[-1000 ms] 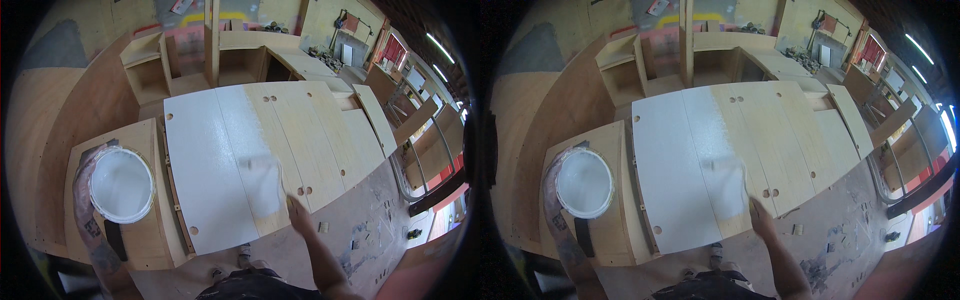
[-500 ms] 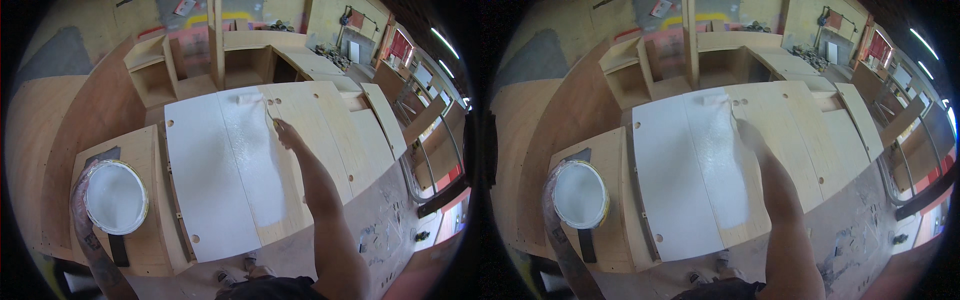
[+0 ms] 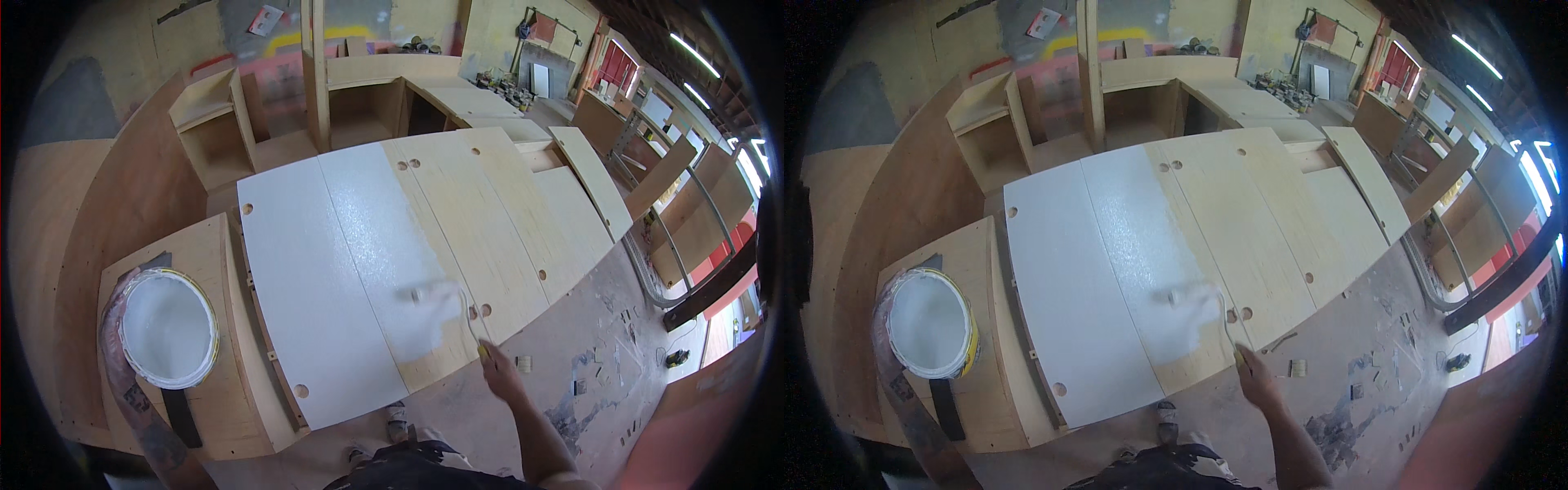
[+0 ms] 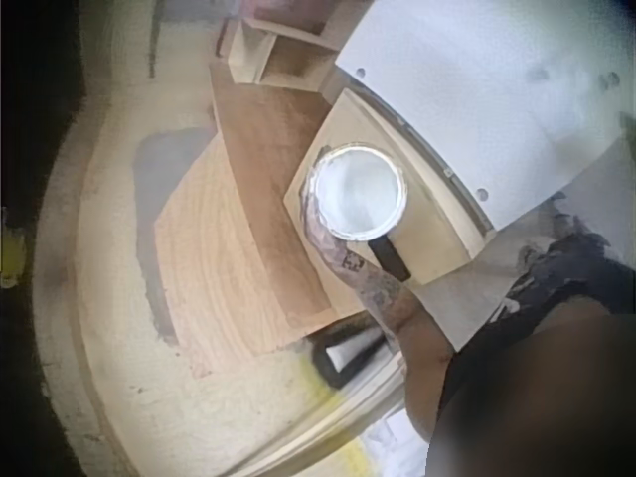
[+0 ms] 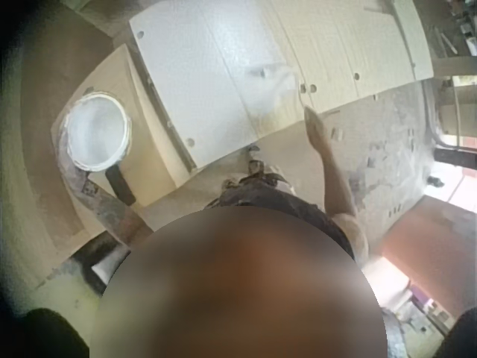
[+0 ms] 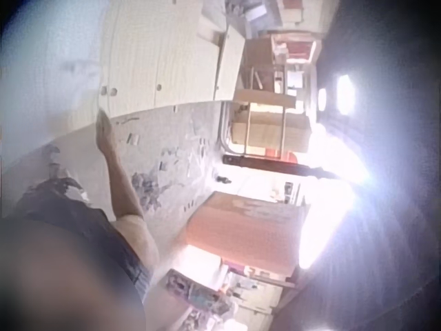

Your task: Applying white paint to wooden cabinet panels using a roller.

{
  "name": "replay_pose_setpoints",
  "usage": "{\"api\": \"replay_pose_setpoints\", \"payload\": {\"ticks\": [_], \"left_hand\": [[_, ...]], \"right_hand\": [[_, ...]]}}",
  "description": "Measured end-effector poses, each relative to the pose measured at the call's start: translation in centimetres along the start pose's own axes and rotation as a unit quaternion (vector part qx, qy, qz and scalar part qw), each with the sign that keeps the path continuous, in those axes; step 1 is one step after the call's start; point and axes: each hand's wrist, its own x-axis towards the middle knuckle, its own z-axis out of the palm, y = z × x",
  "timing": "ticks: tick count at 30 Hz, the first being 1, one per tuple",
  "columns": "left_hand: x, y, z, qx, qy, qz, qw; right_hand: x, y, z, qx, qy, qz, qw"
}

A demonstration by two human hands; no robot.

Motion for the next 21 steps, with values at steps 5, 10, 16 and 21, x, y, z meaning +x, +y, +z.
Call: {"api": "replay_pose_setpoints", "payload": {"ticks": [5, 10, 16, 21], "left_hand": [[2.3, 1.0, -1.4, 0.010, 0.010, 0.013, 1.000], [5.2, 1.9, 1.5, 0.027, 0.024, 0.012, 0.999], [5.3, 2.2, 1.8, 0.030, 0.034, 0.008, 0.999], [3.5, 1.3, -0.2, 0.010, 0.037, 0.026, 0.999]], "right_hand": [[22.6, -1.7, 1.7, 0.018, 0.033, -0.083, 0.996], [40.4, -6.6, 1.2, 0.157, -0.042, -0.054, 0.985], [38.9, -11.5, 0.3, 0.056, -0.040, -0.037, 0.997], [28.0, -3.7, -0.6, -0.006, -0.033, -0.115, 0.993]]}}
